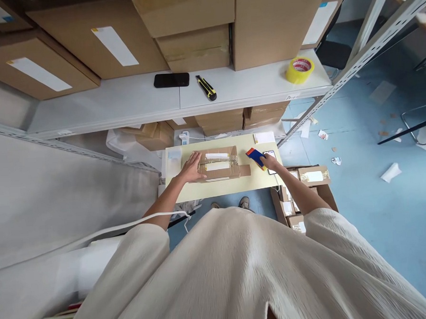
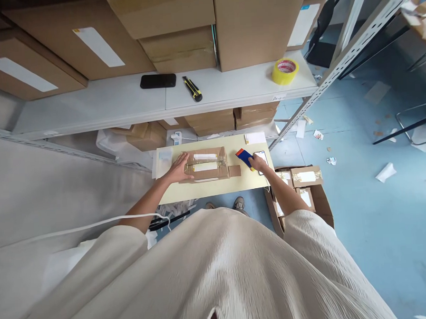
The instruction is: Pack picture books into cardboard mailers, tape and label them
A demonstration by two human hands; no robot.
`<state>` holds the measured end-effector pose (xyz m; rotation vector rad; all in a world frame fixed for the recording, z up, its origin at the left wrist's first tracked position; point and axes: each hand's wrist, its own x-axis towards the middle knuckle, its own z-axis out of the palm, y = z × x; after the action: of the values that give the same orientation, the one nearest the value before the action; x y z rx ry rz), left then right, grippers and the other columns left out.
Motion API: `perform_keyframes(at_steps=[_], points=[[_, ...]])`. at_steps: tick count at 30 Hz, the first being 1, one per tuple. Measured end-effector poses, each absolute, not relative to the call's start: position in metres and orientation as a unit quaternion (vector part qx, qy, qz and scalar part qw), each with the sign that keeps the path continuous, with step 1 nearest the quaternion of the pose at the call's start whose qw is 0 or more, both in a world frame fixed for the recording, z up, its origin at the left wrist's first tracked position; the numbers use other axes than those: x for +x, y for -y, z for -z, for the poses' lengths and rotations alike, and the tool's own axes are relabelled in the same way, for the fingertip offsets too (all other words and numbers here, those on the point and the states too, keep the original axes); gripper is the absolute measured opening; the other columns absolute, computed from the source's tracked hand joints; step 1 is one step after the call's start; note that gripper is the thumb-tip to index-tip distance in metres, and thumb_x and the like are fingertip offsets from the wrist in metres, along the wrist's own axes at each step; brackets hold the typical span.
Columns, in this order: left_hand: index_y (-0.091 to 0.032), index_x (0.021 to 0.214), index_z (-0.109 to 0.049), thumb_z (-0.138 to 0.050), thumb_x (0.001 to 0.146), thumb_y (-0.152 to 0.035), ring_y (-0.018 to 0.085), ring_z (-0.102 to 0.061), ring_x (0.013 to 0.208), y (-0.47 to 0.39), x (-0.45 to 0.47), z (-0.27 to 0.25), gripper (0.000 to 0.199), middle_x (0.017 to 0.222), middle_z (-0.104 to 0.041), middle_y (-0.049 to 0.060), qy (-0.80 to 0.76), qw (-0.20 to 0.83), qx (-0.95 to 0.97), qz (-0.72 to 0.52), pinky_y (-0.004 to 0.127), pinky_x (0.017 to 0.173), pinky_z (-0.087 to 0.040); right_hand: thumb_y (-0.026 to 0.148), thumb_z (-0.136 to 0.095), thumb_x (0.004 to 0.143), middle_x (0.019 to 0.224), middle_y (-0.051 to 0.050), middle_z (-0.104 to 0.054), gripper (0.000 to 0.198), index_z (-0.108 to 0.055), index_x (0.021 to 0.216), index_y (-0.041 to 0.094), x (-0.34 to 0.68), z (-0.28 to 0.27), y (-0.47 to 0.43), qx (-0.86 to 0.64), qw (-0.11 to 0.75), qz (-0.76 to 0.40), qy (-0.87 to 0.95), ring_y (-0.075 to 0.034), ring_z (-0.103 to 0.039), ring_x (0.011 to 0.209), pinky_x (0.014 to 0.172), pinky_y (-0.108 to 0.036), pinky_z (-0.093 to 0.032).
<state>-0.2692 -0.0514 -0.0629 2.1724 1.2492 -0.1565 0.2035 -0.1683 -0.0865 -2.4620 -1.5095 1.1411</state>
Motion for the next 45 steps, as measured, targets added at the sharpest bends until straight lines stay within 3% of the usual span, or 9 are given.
perform_keyframes(at_steps=[9, 15, 19, 25, 29, 33, 39, 45], points=[[-0.025, 0.189, -0.019, -0.099, 0.076, -0.061, 0.042, -0.007, 0.183, 0.061, -0.269, 0.065, 0.143, 0.196, -0.012, 0.019, -0.486, 0.313, 0.815, 0.029, 0.058, 0.146, -0.016, 0.035, -0.05, 0.11, 0.134, -0.022, -0.08, 0.04, -0.073, 0.136, 0.016, 0.155, 0.106, 0.184, -0.801, -0.044, -0.274, 0.53, -0.038, -0.074, 0.124, 0.117, -0.052, -0.041], [-0.025, 0.188, -0.023, -0.098, 0.079, -0.058, 0.043, -0.013, 0.182, 0.079, -0.272, 0.061, 0.137, 0.196, -0.014, 0.02, -0.501, 0.335, 0.797, -0.02, 0.057, 0.146, -0.018, 0.033, -0.056, 0.105, 0.135, -0.024, -0.078, 0.035, -0.077, 0.128, 0.017, 0.14, 0.119, 0.188, -0.804, -0.048, -0.277, 0.524, -0.039, -0.073, 0.125, 0.118, -0.057, -0.042], [-0.028, 0.186, -0.026, -0.094, 0.083, -0.057, 0.043, -0.015, 0.181, 0.087, -0.275, 0.062, 0.127, 0.197, -0.012, 0.016, -0.511, 0.359, 0.778, -0.07, 0.058, 0.145, -0.023, 0.042, -0.059, 0.106, 0.131, -0.022, -0.079, 0.033, -0.079, 0.122, 0.021, 0.137, 0.113, 0.181, -0.822, 0.041, -0.261, 0.504, -0.038, -0.073, 0.125, 0.114, -0.055, -0.048], [-0.022, 0.18, -0.039, -0.078, 0.096, -0.042, 0.037, -0.033, 0.176, 0.06, -0.267, 0.064, 0.095, 0.187, -0.04, 0.018, -0.563, 0.384, 0.708, -0.185, 0.055, 0.145, -0.026, 0.049, -0.063, 0.098, 0.134, -0.015, -0.083, 0.045, -0.074, 0.134, 0.025, 0.117, 0.086, 0.142, -0.762, 0.286, -0.357, 0.457, -0.033, -0.076, 0.123, 0.111, -0.048, -0.059], [-0.022, 0.18, -0.039, -0.078, 0.095, -0.036, 0.038, -0.051, 0.166, 0.045, -0.255, 0.061, 0.094, 0.179, -0.052, 0.02, -0.604, 0.448, 0.634, -0.181, 0.054, 0.138, -0.041, 0.057, -0.074, 0.089, 0.131, -0.014, -0.085, 0.064, -0.069, 0.144, 0.024, 0.091, 0.072, 0.126, -0.744, 0.314, -0.432, 0.402, -0.033, -0.079, 0.119, 0.112, -0.051, -0.06], [-0.024, 0.179, -0.042, -0.082, 0.092, -0.036, 0.037, -0.058, 0.159, 0.047, -0.256, 0.056, 0.097, 0.169, -0.063, 0.017, -0.594, 0.462, 0.625, -0.207, 0.051, 0.133, -0.046, 0.064, -0.082, 0.082, 0.134, -0.017, -0.083, 0.079, -0.065, 0.147, 0.022, 0.076, 0.058, 0.128, -0.735, 0.342, -0.444, 0.383, -0.035, -0.079, 0.119, 0.11, -0.052, -0.062], [-0.024, 0.178, -0.042, -0.077, 0.098, -0.037, 0.033, -0.06, 0.153, 0.045, -0.265, 0.032, 0.088, 0.172, -0.053, 0.018, -0.587, 0.417, 0.642, -0.265, 0.045, 0.129, -0.049, 0.072, -0.077, 0.089, 0.149, -0.017, -0.074, 0.084, -0.058, 0.157, 0.028, 0.072, 0.021, 0.129, -0.697, 0.399, -0.42, 0.423, -0.035, -0.074, 0.129, 0.105, -0.052, -0.065], [-0.027, 0.177, -0.042, -0.075, 0.101, -0.032, 0.033, -0.061, 0.15, 0.054, -0.267, 0.021, 0.082, 0.166, -0.05, 0.016, -0.574, 0.392, 0.654, -0.3, 0.047, 0.132, -0.046, 0.073, -0.07, 0.095, 0.151, -0.016, -0.07, 0.084, -0.05, 0.165, 0.032, 0.063, 0.003, 0.132, -0.679, 0.42, -0.381, 0.466, -0.033, -0.07, 0.137, 0.111, -0.051, -0.062]])
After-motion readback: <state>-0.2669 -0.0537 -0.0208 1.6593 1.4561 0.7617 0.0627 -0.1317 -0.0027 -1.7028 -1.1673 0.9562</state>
